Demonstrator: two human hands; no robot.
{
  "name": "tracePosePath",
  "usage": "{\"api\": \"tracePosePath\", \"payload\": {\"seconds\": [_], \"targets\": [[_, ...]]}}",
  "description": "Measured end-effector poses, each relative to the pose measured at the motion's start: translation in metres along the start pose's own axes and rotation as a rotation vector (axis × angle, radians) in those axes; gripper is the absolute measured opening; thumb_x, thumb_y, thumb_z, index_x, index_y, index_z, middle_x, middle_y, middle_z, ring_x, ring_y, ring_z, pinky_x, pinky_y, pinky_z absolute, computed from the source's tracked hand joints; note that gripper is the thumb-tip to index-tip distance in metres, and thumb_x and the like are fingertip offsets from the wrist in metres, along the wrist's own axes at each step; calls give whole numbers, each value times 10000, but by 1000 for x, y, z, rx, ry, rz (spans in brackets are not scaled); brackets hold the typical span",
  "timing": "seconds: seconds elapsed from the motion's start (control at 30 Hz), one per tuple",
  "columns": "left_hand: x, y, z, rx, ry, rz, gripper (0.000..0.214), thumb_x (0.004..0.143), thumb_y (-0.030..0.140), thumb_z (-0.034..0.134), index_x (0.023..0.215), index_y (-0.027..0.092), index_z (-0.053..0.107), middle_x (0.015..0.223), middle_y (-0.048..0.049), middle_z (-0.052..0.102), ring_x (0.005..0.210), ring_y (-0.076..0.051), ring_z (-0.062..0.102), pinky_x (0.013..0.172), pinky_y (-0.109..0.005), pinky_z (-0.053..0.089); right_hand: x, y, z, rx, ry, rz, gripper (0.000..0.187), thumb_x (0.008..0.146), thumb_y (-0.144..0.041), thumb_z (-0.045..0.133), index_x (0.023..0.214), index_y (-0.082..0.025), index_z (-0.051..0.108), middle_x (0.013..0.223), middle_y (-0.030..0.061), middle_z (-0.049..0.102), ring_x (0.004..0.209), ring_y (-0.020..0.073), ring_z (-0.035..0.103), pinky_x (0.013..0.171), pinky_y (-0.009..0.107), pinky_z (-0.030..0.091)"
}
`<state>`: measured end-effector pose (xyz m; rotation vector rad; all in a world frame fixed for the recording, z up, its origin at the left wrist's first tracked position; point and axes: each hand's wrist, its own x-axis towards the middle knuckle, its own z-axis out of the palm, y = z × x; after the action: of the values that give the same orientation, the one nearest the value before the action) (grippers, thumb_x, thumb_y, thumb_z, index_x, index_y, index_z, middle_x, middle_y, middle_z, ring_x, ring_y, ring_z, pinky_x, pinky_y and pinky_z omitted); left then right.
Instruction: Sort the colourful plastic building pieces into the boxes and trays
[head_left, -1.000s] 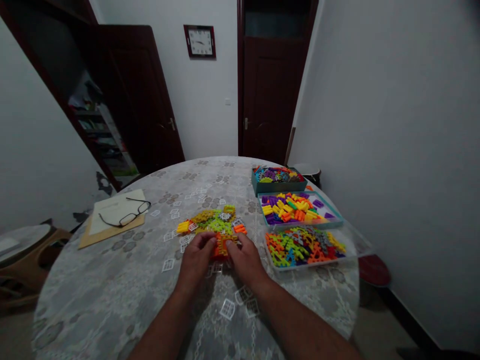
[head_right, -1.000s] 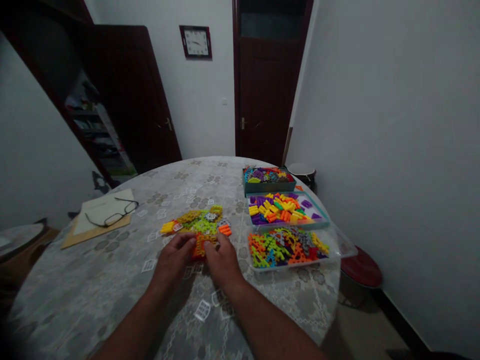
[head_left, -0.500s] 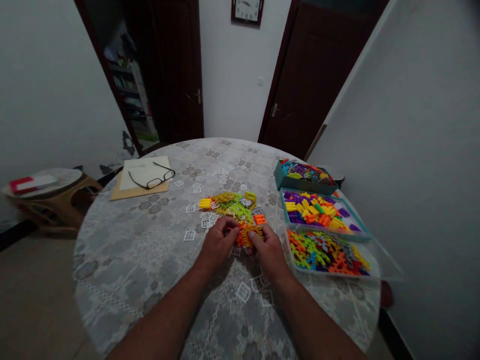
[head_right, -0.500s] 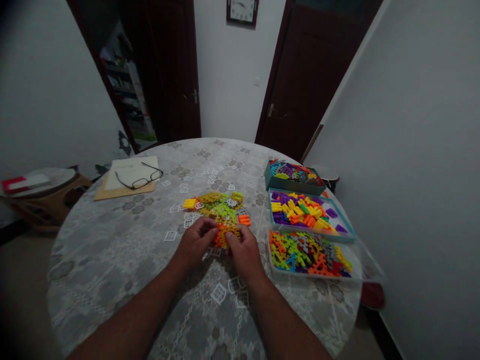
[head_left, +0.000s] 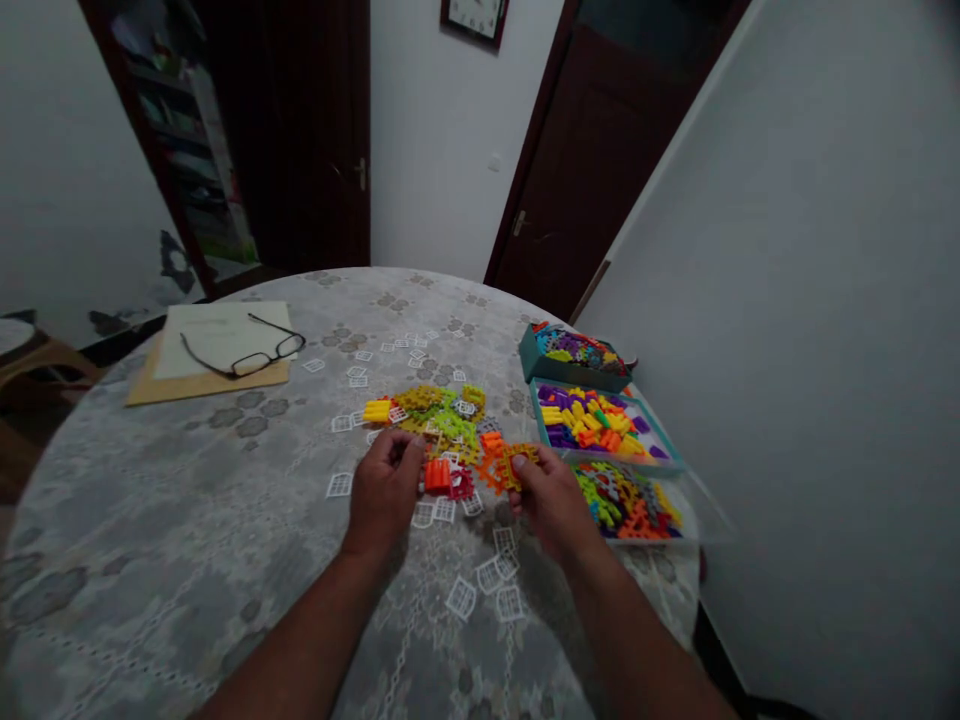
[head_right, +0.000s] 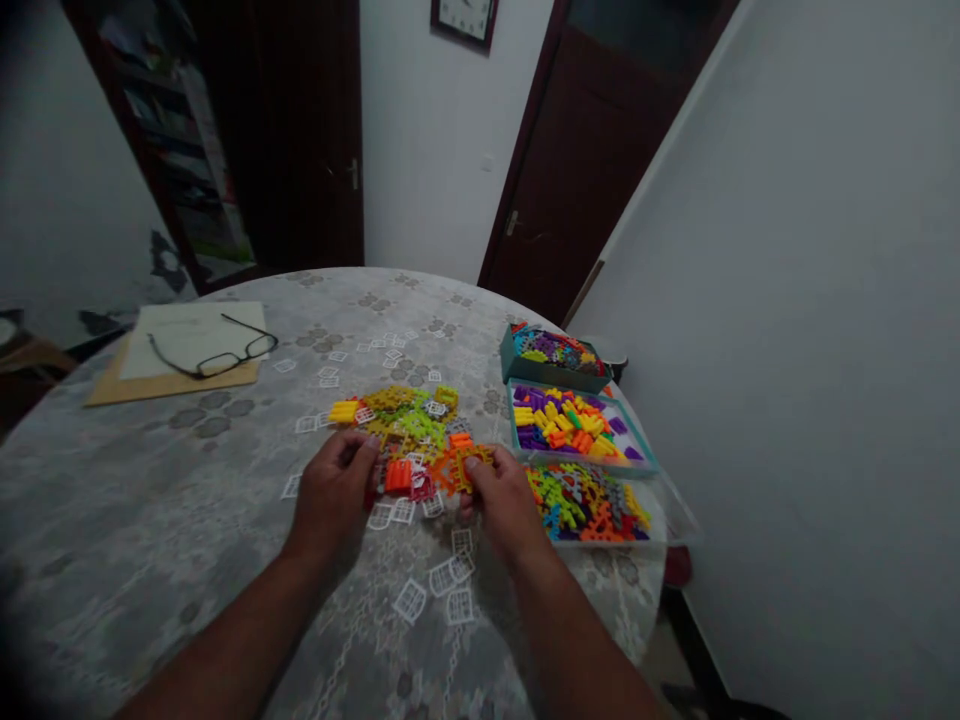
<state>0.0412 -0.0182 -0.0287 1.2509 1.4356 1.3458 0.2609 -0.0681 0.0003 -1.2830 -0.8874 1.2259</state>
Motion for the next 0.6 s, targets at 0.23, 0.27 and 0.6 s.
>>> {"api": "tracePosePath", "payload": {"seconds": [0.23, 0.27, 0.6], "targets": [[0, 0, 2, 113, -25, 10, 317, 943, 548, 642, 915, 237, 701, 810, -19, 749, 742, -229, 671, 704, -320, 514, 83, -63, -64, -274, 250, -202, 513, 828, -421, 790, 1285, -211, 686, 730, -47, 666, 536, 140, 600, 484, 231, 483], [0, 1, 2, 126, -29, 18, 318, 937, 550, 639, 908, 240, 701, 808, -21, 752, 738, -232, 672, 705, -324, 516, 102, -76, -74, -325, 323, -216, 467, 846, -385, 768, 1269, -197, 701, 716, -46, 660, 533, 137, 593, 495, 232, 489], [-1, -6, 3, 249, 11, -7, 405, 916, 663, 615, 903, 267, 694, 772, -15, 755, 697, -251, 696, 670, -335, 508, 249, -147, -147, -376, 695, -108, 383, 1055, -334, 720, 1378, -133, 675, 1251, 119, 731, 1027, 240, 734, 880, 401, 643]]}}
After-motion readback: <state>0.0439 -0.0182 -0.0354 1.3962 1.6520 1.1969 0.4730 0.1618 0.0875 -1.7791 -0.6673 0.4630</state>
